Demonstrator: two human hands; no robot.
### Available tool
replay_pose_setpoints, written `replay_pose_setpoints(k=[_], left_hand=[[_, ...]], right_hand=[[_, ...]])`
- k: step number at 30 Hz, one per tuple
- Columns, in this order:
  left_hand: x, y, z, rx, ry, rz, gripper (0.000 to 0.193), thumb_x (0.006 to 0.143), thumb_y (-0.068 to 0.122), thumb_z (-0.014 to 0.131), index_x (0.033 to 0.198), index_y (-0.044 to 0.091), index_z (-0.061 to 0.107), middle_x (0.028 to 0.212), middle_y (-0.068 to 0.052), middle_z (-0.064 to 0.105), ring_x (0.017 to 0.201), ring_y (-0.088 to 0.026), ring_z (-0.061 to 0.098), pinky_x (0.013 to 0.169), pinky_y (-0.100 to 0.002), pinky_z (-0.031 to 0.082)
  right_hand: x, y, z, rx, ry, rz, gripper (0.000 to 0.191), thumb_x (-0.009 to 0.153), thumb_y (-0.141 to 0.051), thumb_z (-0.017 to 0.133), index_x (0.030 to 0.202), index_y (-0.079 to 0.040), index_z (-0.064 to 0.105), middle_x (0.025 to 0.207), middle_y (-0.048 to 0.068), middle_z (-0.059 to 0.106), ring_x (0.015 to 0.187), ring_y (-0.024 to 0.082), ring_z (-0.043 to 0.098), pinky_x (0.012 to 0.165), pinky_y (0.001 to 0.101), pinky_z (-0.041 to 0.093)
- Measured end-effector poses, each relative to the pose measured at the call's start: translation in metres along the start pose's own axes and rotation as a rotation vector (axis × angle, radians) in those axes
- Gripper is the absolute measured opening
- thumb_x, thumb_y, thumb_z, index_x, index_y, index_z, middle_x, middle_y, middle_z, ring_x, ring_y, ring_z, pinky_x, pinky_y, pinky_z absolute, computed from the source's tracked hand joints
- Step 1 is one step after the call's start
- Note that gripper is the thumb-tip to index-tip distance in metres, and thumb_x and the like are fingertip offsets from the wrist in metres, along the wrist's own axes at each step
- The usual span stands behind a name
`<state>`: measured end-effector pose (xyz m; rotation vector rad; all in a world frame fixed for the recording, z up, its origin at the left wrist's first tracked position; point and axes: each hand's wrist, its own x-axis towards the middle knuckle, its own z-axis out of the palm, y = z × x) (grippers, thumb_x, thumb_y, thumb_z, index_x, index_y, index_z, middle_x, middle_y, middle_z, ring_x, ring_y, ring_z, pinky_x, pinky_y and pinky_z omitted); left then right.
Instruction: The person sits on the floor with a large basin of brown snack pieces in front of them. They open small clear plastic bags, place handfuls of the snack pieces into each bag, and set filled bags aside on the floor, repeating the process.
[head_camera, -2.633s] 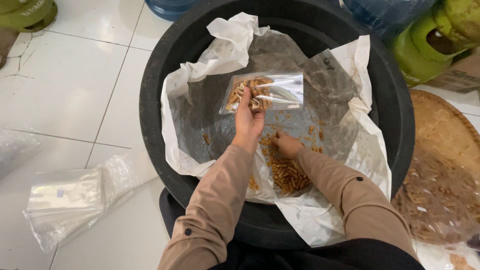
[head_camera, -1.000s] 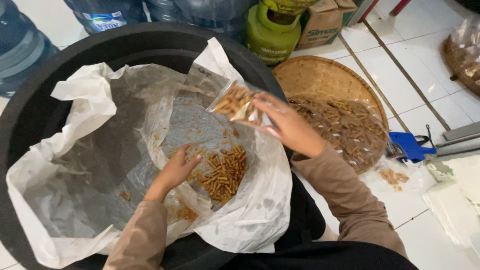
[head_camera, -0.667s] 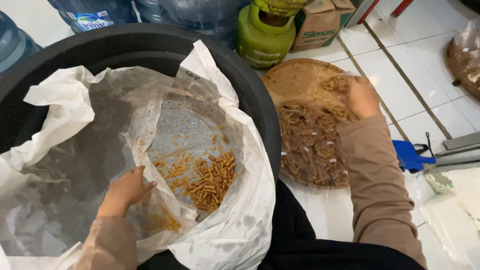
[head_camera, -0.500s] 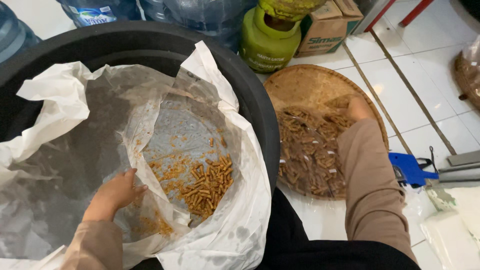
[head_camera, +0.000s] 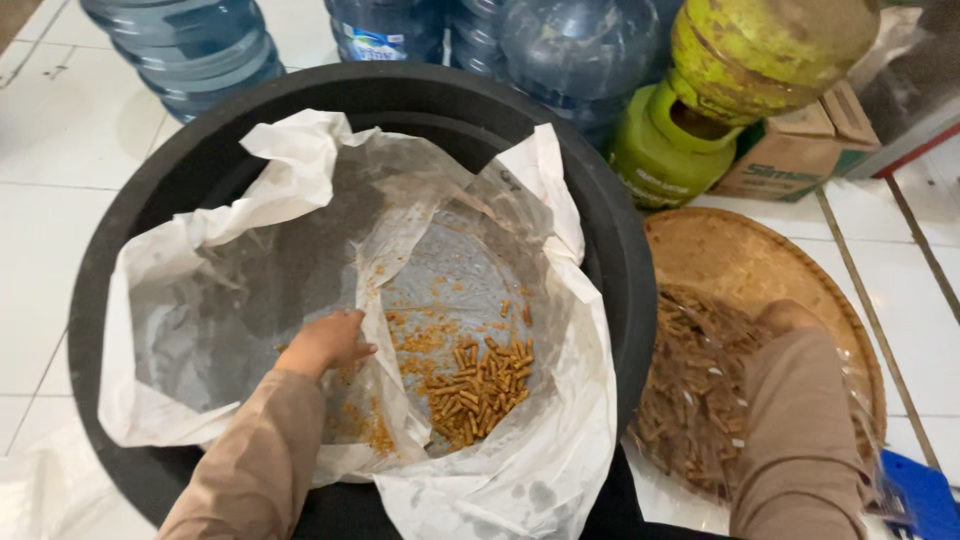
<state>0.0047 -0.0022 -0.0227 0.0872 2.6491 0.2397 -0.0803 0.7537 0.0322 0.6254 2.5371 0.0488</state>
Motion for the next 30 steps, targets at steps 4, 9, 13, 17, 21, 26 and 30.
replay_pose_setpoints(k=[4, 9, 13, 17, 21, 26, 30], left_hand=[[-0.012, 0.011, -0.014, -0.025, 0.07, 0.067, 0.067, 0.087, 0.052, 0.073, 0.138, 0.013, 0.054, 0.135, -0.016, 0.062, 0.126, -0.036, 0.06, 0.1, -0.05, 0.052], [-0.053, 0.048, -0.047, -0.055, 0.195, 0.192, 0.063, 0.086, 0.051, 0.075, 0.133, 0.013, 0.058, 0.13, -0.017, 0.066, 0.123, -0.037, 0.063, 0.101, -0.053, 0.051], [-0.123, 0.066, -0.09, -0.123, 0.577, 0.485, 0.07, 0.08, 0.047, 0.079, 0.137, 0.013, 0.056, 0.129, -0.014, 0.065, 0.12, -0.036, 0.061, 0.097, -0.052, 0.048], [-0.218, 0.029, -0.116, -0.383, 0.859, 0.739, 0.055, 0.09, 0.029, 0.076, 0.138, 0.009, 0.056, 0.127, -0.015, 0.067, 0.115, -0.038, 0.064, 0.097, -0.047, 0.052], [-0.279, -0.058, -0.098, -0.497, 1.204, 0.487, 0.042, 0.093, 0.014, 0.074, 0.132, 0.007, 0.061, 0.125, -0.015, 0.068, 0.114, -0.036, 0.066, 0.095, -0.044, 0.053], [-0.29, -0.22, -0.011, -0.639, 1.511, -0.285, 0.03, 0.1, 0.007, 0.069, 0.128, 0.001, 0.062, 0.121, -0.018, 0.067, 0.108, -0.032, 0.067, 0.089, -0.041, 0.053], [-0.291, -0.306, 0.077, -0.538, 1.205, -0.746, 0.056, 0.094, 0.018, 0.073, 0.144, 0.003, 0.051, 0.144, -0.023, 0.053, 0.131, -0.042, 0.049, 0.107, -0.051, 0.044]], right_hand=[[-0.035, -0.023, -0.051, -0.262, 0.158, -0.042, 0.064, 0.093, -0.042, 0.073, 0.143, -0.004, 0.061, 0.128, 0.026, 0.07, 0.116, 0.041, 0.067, 0.093, 0.0513, 0.055], [-0.145, -0.115, -0.115, -0.151, 0.614, -0.356, 0.059, 0.097, -0.046, 0.069, 0.142, -0.008, 0.064, 0.13, 0.026, 0.07, 0.118, 0.044, 0.065, 0.095, 0.0547, 0.054], [-0.251, -0.227, -0.115, 0.069, 0.684, -0.896, 0.056, 0.094, -0.042, 0.068, 0.139, -0.009, 0.063, 0.129, 0.024, 0.066, 0.115, 0.043, 0.064, 0.093, 0.0507, 0.053], [-0.309, -0.326, -0.08, 0.198, 0.241, -1.337, 0.058, 0.087, -0.04, 0.07, 0.138, -0.013, 0.06, 0.122, 0.017, 0.07, 0.106, 0.034, 0.07, 0.088, 0.0407, 0.055], [-0.308, -0.395, -0.031, 0.172, -0.081, -1.423, 0.057, 0.086, -0.039, 0.073, 0.135, -0.014, 0.06, 0.121, 0.015, 0.074, 0.108, 0.032, 0.072, 0.089, 0.0395, 0.056], [-0.266, -0.42, 0.031, -0.393, 0.286, -1.017, 0.051, 0.09, -0.04, 0.075, 0.132, -0.013, 0.063, 0.123, 0.02, 0.068, 0.114, 0.037, 0.066, 0.095, 0.0445, 0.054], [-0.227, -0.415, 0.07, -0.3, -0.035, -0.904, 0.057, 0.089, -0.037, 0.07, 0.14, -0.015, 0.057, 0.113, 0.019, 0.077, 0.098, 0.036, 0.076, 0.092, 0.0448, 0.058]])
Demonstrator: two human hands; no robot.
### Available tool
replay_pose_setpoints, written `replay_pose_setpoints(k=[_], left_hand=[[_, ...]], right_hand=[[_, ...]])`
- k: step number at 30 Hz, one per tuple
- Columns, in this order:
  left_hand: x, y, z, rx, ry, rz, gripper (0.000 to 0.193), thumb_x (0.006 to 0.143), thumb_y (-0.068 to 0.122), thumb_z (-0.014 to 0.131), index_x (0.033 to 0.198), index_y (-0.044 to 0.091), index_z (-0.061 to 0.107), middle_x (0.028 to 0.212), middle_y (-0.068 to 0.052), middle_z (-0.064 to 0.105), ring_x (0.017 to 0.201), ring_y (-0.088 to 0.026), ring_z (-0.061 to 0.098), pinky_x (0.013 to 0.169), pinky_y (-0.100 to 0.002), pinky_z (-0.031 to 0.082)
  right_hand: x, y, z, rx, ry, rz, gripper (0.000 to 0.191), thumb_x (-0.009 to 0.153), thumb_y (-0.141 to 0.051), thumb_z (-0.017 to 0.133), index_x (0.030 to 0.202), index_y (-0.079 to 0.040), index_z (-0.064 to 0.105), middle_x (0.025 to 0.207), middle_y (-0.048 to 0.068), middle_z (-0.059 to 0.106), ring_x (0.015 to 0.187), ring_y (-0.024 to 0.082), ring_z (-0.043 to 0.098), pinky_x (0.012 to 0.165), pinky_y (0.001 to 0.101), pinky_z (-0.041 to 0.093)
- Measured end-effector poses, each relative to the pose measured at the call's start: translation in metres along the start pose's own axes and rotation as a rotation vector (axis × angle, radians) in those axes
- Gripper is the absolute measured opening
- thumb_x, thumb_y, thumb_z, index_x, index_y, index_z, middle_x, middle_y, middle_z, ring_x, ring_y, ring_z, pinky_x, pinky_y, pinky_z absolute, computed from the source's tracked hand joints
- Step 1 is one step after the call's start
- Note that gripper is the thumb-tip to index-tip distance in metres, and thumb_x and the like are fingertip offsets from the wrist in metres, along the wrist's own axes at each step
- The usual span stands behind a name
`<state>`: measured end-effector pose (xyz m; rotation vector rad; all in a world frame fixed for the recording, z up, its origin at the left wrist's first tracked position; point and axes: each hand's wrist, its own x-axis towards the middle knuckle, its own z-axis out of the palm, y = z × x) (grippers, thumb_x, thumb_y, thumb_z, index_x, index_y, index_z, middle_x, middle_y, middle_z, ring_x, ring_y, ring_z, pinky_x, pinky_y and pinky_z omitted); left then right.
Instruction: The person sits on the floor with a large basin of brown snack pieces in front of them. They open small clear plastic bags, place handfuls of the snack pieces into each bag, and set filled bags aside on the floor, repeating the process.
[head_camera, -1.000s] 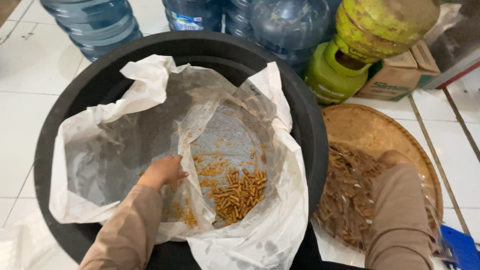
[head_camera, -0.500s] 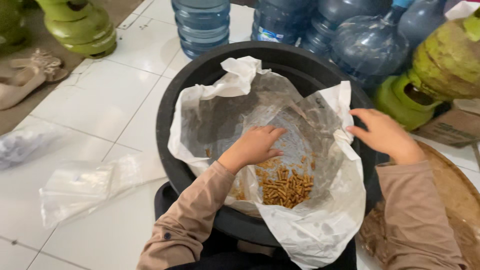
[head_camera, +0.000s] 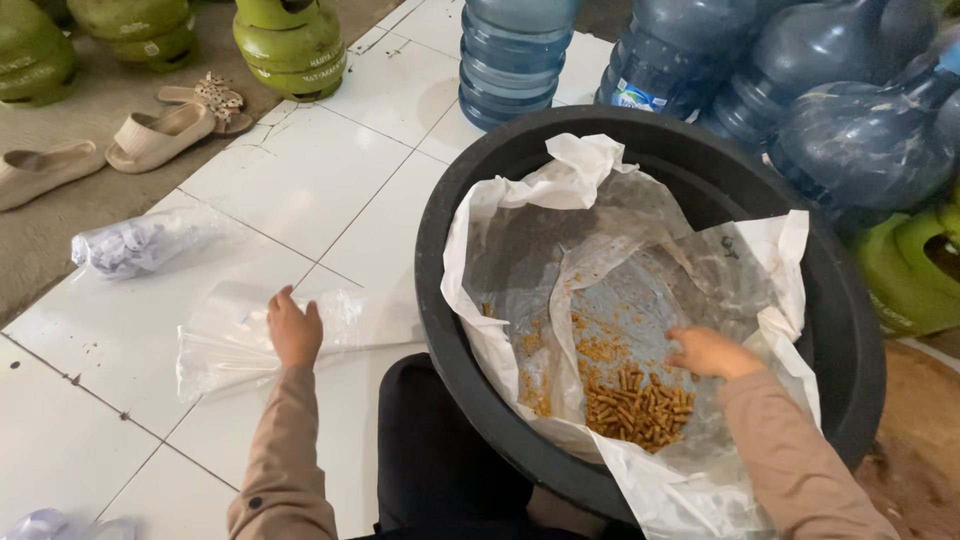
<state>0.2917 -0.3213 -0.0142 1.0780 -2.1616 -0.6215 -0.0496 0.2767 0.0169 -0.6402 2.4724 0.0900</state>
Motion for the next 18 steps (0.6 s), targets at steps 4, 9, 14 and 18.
replay_pose_setpoints(k=[4, 9, 14, 18], left_hand=[[0.002, -0.04, 0.005, 0.381, -0.247, -0.202, 0.093, 0.084, 0.038, 0.08, 0.158, 0.013, 0.03, 0.163, -0.017, 0.029, 0.151, -0.035, 0.026, 0.115, -0.062, 0.028], [0.003, -0.044, 0.007, 0.574, -0.417, -0.335, 0.098, 0.088, 0.054, 0.073, 0.162, 0.019, 0.019, 0.168, -0.014, 0.021, 0.154, -0.032, 0.018, 0.116, -0.065, 0.024], [0.0, -0.048, 0.011, 0.645, -0.302, -0.254, 0.077, 0.096, 0.043, 0.067, 0.161, 0.013, 0.04, 0.147, -0.014, 0.054, 0.136, -0.031, 0.051, 0.105, -0.054, 0.045], [-0.003, -0.057, 0.016, 0.822, -0.297, -0.084, 0.021, 0.108, 0.023, 0.054, 0.124, 0.016, 0.065, 0.124, -0.004, 0.071, 0.118, -0.023, 0.068, 0.095, -0.046, 0.052]], right_hand=[[0.014, 0.024, 0.021, -0.049, 0.112, -0.03, 0.059, 0.085, -0.039, 0.077, 0.135, -0.014, 0.06, 0.121, 0.017, 0.073, 0.114, 0.037, 0.068, 0.097, 0.0456, 0.054], [0.022, 0.034, 0.028, -0.041, 0.111, 0.051, 0.062, 0.085, -0.038, 0.075, 0.14, -0.016, 0.058, 0.122, 0.018, 0.074, 0.117, 0.036, 0.069, 0.101, 0.0449, 0.054], [0.027, 0.029, 0.032, -0.028, 0.12, -0.044, 0.058, 0.086, -0.042, 0.075, 0.135, -0.015, 0.061, 0.129, 0.016, 0.07, 0.121, 0.036, 0.066, 0.102, 0.0439, 0.052], [0.026, 0.024, 0.033, -0.053, 0.121, -0.015, 0.059, 0.086, -0.041, 0.076, 0.136, -0.015, 0.06, 0.132, 0.017, 0.066, 0.122, 0.036, 0.064, 0.103, 0.0442, 0.052]])
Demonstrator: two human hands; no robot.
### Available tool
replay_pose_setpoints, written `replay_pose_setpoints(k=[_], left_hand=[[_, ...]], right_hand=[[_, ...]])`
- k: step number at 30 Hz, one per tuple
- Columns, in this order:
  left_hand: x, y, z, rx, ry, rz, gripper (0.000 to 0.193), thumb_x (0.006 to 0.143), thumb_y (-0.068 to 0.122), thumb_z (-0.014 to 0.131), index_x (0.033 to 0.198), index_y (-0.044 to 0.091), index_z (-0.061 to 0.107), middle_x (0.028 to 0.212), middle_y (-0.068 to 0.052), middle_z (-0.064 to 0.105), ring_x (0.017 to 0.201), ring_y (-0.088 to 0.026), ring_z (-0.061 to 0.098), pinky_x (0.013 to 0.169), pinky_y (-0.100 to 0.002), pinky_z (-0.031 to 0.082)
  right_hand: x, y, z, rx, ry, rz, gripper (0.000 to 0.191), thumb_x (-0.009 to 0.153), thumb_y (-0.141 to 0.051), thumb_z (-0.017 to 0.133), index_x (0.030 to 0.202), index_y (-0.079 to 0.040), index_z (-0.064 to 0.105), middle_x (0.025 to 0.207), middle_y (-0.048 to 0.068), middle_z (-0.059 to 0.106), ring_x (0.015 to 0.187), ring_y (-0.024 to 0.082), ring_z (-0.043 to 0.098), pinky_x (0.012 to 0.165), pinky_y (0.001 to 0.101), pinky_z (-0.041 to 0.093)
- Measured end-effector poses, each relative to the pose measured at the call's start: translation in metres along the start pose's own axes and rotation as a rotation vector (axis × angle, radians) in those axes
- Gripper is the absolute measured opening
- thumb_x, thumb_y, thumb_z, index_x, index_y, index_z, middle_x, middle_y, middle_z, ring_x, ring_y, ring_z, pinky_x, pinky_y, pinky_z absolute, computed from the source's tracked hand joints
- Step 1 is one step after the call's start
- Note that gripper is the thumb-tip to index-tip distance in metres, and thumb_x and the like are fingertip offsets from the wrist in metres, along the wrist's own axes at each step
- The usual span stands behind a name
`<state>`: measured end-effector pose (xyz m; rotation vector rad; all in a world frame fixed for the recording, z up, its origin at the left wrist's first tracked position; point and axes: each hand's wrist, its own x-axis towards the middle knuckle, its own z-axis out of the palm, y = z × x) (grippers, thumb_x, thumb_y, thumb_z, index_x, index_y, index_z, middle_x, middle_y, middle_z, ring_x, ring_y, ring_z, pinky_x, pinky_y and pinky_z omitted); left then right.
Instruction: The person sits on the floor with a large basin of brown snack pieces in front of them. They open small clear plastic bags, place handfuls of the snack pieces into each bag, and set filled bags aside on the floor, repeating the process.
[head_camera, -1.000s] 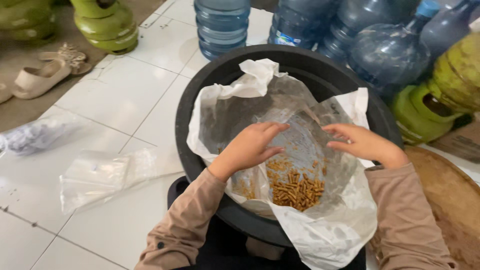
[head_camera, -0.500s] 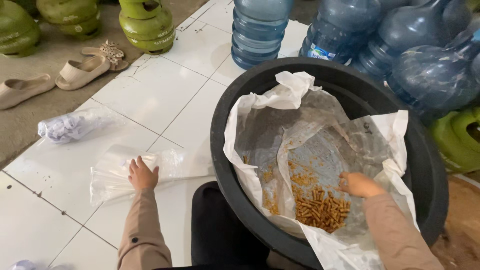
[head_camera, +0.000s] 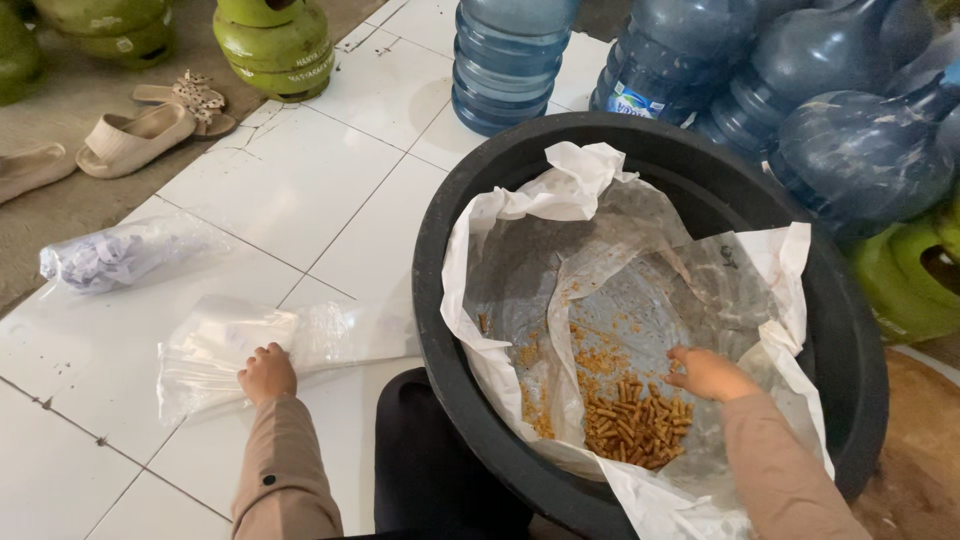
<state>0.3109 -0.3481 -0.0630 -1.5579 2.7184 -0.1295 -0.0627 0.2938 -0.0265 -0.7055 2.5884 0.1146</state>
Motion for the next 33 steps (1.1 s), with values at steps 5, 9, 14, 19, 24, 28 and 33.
replay_pose_setpoints(k=[5, 9, 14, 19, 24, 28, 33], left_hand=[[-0.001, 0.002, 0.001, -0.159, 0.053, 0.031, 0.018, 0.103, 0.013, 0.053, 0.113, 0.01, 0.068, 0.102, -0.011, 0.076, 0.095, -0.03, 0.074, 0.074, -0.044, 0.057], [-0.001, 0.009, -0.025, -0.598, 0.321, -0.139, 0.013, 0.096, 0.016, 0.065, 0.105, 0.01, 0.072, 0.097, -0.012, 0.076, 0.091, -0.034, 0.07, 0.073, -0.049, 0.054], [0.012, 0.07, -0.128, -1.362, 0.704, 0.11, 0.035, 0.088, 0.005, 0.092, 0.088, 0.003, 0.057, 0.086, -0.005, 0.062, 0.079, -0.016, 0.052, 0.073, -0.029, 0.048], [-0.042, 0.208, -0.247, -1.948, 0.284, 0.592, 0.032, 0.094, 0.0, 0.078, 0.121, 0.005, 0.063, 0.084, 0.003, 0.065, 0.08, -0.006, 0.065, 0.072, -0.021, 0.051], [-0.146, 0.351, -0.293, -2.132, -0.286, 0.947, 0.019, 0.107, 0.019, 0.067, 0.12, 0.01, 0.078, 0.089, 0.009, 0.055, 0.08, -0.002, 0.046, 0.071, -0.019, 0.037], [-0.194, 0.423, -0.253, -2.281, -1.042, 0.808, 0.023, 0.104, 0.02, 0.068, 0.124, 0.01, 0.074, 0.082, 0.008, 0.054, 0.07, -0.003, 0.042, 0.065, -0.02, 0.035], [-0.204, 0.46, -0.162, -2.167, -1.38, 0.533, 0.024, 0.097, 0.023, 0.072, 0.119, 0.013, 0.072, 0.084, 0.008, 0.059, 0.068, -0.006, 0.046, 0.062, -0.024, 0.038]], right_hand=[[-0.011, -0.008, -0.009, 0.061, 0.039, -0.042, 0.057, 0.086, -0.04, 0.075, 0.135, -0.014, 0.061, 0.123, 0.015, 0.071, 0.117, 0.035, 0.067, 0.099, 0.044, 0.053], [-0.021, -0.02, -0.025, 0.098, 0.039, -0.047, 0.058, 0.085, -0.038, 0.075, 0.135, -0.014, 0.06, 0.122, 0.016, 0.07, 0.114, 0.035, 0.069, 0.097, 0.0433, 0.055], [-0.04, -0.04, -0.038, 0.122, 0.118, -0.228, 0.053, 0.09, -0.039, 0.073, 0.132, -0.01, 0.061, 0.125, 0.019, 0.067, 0.116, 0.037, 0.064, 0.097, 0.0447, 0.053], [-0.053, -0.067, -0.046, 0.388, 0.163, -0.437, 0.048, 0.095, -0.04, 0.066, 0.129, -0.007, 0.064, 0.123, 0.015, 0.071, 0.112, 0.029, 0.067, 0.094, 0.0398, 0.054], [-0.056, -0.071, -0.061, 1.106, 0.058, -0.699, 0.061, 0.094, -0.057, 0.065, 0.124, -0.003, 0.064, 0.112, 0.007, 0.067, 0.103, 0.014, 0.061, 0.089, 0.0301, 0.051], [-0.06, -0.049, -0.069, 1.377, 0.162, -0.865, 0.077, 0.08, -0.076, 0.066, 0.108, -0.004, 0.063, 0.097, 0.002, 0.062, 0.087, 0.011, 0.057, 0.078, 0.0273, 0.046], [-0.051, -0.009, -0.069, 1.409, 0.323, -0.849, 0.069, 0.089, -0.075, 0.062, 0.089, -0.006, 0.059, 0.08, -0.002, 0.053, 0.074, 0.009, 0.047, 0.067, 0.0235, 0.037]])
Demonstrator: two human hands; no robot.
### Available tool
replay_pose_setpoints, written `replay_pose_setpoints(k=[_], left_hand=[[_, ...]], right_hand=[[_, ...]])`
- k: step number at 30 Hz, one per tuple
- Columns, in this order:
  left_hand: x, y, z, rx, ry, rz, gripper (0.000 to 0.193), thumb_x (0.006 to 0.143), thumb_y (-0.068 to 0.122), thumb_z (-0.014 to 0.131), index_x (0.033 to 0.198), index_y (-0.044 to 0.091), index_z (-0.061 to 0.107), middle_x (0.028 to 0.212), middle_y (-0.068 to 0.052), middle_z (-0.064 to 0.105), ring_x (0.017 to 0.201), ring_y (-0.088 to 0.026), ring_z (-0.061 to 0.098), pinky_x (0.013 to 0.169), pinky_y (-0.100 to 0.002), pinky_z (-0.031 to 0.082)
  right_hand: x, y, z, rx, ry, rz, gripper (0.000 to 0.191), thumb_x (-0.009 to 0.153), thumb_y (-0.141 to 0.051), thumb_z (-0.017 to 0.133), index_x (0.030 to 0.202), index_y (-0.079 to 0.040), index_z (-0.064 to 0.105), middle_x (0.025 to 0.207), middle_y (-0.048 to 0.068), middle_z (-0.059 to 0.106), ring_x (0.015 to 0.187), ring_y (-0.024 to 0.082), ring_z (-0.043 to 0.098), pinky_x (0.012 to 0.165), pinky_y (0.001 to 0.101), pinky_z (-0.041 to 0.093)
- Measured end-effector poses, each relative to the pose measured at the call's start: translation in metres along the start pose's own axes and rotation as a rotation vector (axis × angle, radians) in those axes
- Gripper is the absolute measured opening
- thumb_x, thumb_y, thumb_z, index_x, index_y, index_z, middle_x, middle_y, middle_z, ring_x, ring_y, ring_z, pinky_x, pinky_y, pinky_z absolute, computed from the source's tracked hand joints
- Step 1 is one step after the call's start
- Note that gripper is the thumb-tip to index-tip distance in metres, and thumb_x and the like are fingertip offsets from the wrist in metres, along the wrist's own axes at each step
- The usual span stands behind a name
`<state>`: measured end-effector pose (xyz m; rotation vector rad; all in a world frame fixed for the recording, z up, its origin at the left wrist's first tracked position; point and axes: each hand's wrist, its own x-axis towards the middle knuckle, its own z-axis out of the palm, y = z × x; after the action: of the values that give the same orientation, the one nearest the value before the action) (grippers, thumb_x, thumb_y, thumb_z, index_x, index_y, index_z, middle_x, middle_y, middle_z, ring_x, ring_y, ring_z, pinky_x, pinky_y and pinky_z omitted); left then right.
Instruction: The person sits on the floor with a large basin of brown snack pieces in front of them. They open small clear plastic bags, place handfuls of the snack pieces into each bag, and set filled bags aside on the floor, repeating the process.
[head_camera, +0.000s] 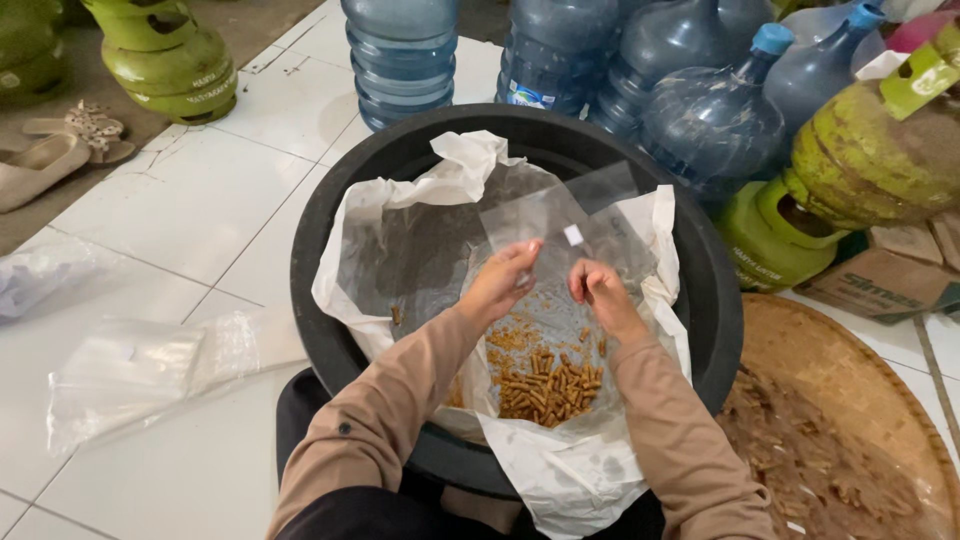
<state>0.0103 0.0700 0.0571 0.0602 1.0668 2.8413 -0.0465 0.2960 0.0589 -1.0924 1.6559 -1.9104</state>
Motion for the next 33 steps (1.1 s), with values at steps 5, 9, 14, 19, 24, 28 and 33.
replay_pose_setpoints(k=[5, 9, 14, 19, 24, 28, 33], left_hand=[[0.007, -0.011, -0.033, 0.149, 0.093, -0.151, 0.052, 0.092, 0.033, 0.078, 0.134, 0.007, 0.064, 0.111, 0.005, 0.063, 0.098, -0.009, 0.052, 0.086, -0.033, 0.047], [-0.002, 0.028, -0.016, 0.936, 0.438, 0.489, 0.11, 0.078, 0.034, 0.094, 0.154, 0.006, 0.02, 0.145, -0.012, 0.037, 0.135, -0.027, 0.04, 0.112, -0.045, 0.038], [-0.043, 0.066, 0.011, 1.781, -0.01, 1.057, 0.099, 0.064, 0.033, 0.089, 0.149, 0.015, 0.04, 0.15, -0.014, 0.047, 0.14, -0.032, 0.044, 0.114, -0.055, 0.032], [-0.039, 0.026, 0.008, 2.092, -0.461, 0.689, 0.016, 0.093, 0.02, 0.074, 0.108, 0.021, 0.072, 0.107, 0.001, 0.072, 0.107, -0.022, 0.07, 0.098, -0.042, 0.053], [-0.028, 0.026, -0.008, 1.887, -0.049, 0.663, 0.021, 0.086, 0.034, 0.072, 0.084, 0.013, 0.072, 0.086, -0.009, 0.072, 0.079, -0.033, 0.071, 0.068, -0.046, 0.054], [-0.029, 0.047, -0.007, 1.797, 0.466, 0.435, 0.05, 0.09, 0.053, 0.072, 0.076, 0.005, 0.068, 0.079, -0.016, 0.071, 0.078, -0.038, 0.068, 0.066, -0.048, 0.053], [-0.028, 0.054, -0.034, 1.257, 0.664, 0.401, 0.04, 0.104, 0.036, 0.061, 0.08, 0.006, 0.071, 0.077, -0.015, 0.073, 0.075, -0.033, 0.07, 0.067, -0.043, 0.052]], right_hand=[[-0.002, 0.017, -0.014, -0.352, 0.186, 0.131, 0.061, 0.101, -0.065, 0.051, 0.081, -0.008, 0.059, 0.072, -0.005, 0.052, 0.067, 0.008, 0.047, 0.062, 0.0237, 0.039], [-0.004, 0.01, 0.0, -0.761, 0.182, 0.271, 0.053, 0.098, -0.059, 0.057, 0.087, -0.008, 0.068, 0.068, 0.004, 0.059, 0.065, 0.018, 0.055, 0.06, 0.0333, 0.045], [-0.005, -0.003, 0.026, -1.232, -0.097, 0.255, 0.044, 0.088, -0.057, 0.064, 0.087, -0.016, 0.079, 0.082, 0.013, 0.073, 0.077, 0.037, 0.067, 0.068, 0.0497, 0.05], [-0.007, 0.013, 0.041, -1.39, -0.255, 0.352, 0.05, 0.087, -0.063, 0.065, 0.085, -0.015, 0.078, 0.084, 0.015, 0.073, 0.083, 0.038, 0.068, 0.073, 0.0521, 0.052], [-0.002, 0.004, 0.038, -1.415, -0.183, 0.548, 0.057, 0.081, -0.067, 0.069, 0.086, -0.01, 0.073, 0.086, 0.016, 0.073, 0.086, 0.037, 0.068, 0.074, 0.0505, 0.052], [-0.001, -0.023, 0.043, -1.325, 0.151, 0.275, 0.052, 0.087, -0.058, 0.07, 0.096, -0.007, 0.068, 0.093, 0.016, 0.068, 0.085, 0.037, 0.066, 0.073, 0.0491, 0.051], [0.004, -0.054, 0.062, -1.328, 0.467, -0.253, 0.034, 0.099, -0.037, 0.073, 0.109, -0.005, 0.068, 0.096, 0.013, 0.064, 0.092, 0.036, 0.063, 0.079, 0.0486, 0.05]])
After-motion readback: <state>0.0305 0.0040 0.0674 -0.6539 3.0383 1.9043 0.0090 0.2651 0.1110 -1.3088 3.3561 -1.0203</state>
